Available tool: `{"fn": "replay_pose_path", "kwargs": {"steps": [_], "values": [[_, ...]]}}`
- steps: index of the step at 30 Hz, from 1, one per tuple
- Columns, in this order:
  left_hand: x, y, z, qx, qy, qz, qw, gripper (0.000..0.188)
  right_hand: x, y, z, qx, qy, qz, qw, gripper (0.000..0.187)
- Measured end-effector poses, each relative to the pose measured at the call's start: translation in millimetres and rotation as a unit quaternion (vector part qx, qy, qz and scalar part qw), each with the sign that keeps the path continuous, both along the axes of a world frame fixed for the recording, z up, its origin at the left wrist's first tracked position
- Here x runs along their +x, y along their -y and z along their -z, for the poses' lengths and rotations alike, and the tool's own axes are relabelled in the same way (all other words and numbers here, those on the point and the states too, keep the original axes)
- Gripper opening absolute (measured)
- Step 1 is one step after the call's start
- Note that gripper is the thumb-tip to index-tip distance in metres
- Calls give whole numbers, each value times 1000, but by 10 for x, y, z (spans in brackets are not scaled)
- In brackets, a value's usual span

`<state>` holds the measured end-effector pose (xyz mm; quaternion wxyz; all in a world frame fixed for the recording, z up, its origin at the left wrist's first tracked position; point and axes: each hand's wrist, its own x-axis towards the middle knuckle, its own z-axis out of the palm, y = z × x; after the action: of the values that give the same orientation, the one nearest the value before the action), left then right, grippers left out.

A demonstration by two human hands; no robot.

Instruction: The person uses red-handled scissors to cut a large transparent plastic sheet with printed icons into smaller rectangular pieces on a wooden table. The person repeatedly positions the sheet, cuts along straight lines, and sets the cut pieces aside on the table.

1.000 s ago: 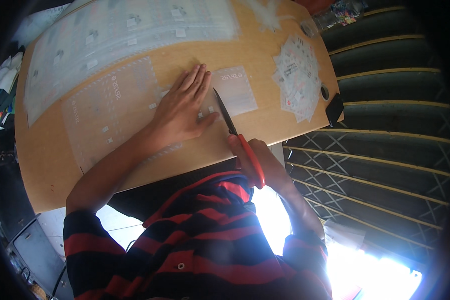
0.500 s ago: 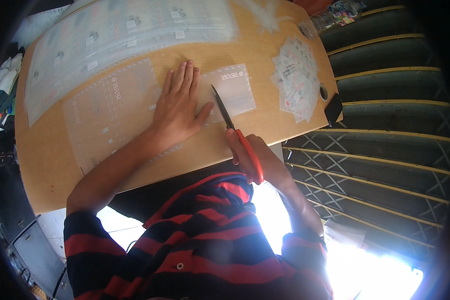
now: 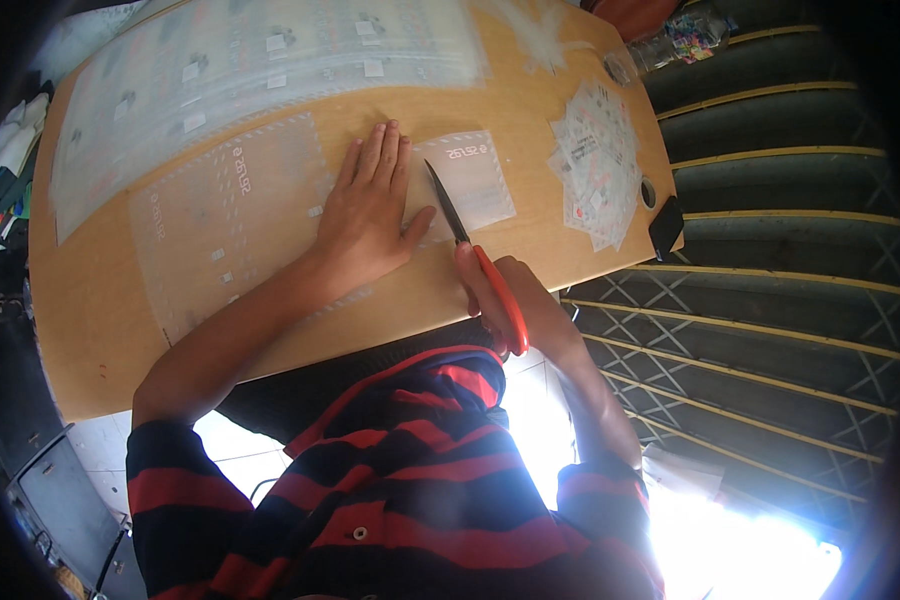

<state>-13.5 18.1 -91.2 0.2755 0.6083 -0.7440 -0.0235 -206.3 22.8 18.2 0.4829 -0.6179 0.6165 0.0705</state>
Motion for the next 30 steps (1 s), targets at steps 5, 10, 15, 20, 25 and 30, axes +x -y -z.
{"fn": "replay_pose_path", "kwargs": {"steps": [5, 10, 15, 20, 25, 30], "values": [[6, -9, 6, -6, -5, -4, 1000, 76, 64, 14, -17, 9, -4, 9, 1000, 78], [-6, -7, 9, -8, -1, -7, 1000, 76, 99, 5, -19, 5, -15, 4, 1000, 77], [1, -15, 11, -5, -3, -6, 1000, 75, 106, 66, -45, -4, -19, -16, 1000, 75], [0, -6, 35, -12, -2, -8, 1000, 75, 125, 87, -37, 1, -8, -17, 1000, 75], [-7, -6, 27, -18, -13, -4, 1000, 75, 137, 83, -18, -7, -9, -13, 1000, 76], [1, -3, 41, -27, -25, -6, 999, 75, 178, 158, 19, -9, 9, -11, 1000, 77]]}}
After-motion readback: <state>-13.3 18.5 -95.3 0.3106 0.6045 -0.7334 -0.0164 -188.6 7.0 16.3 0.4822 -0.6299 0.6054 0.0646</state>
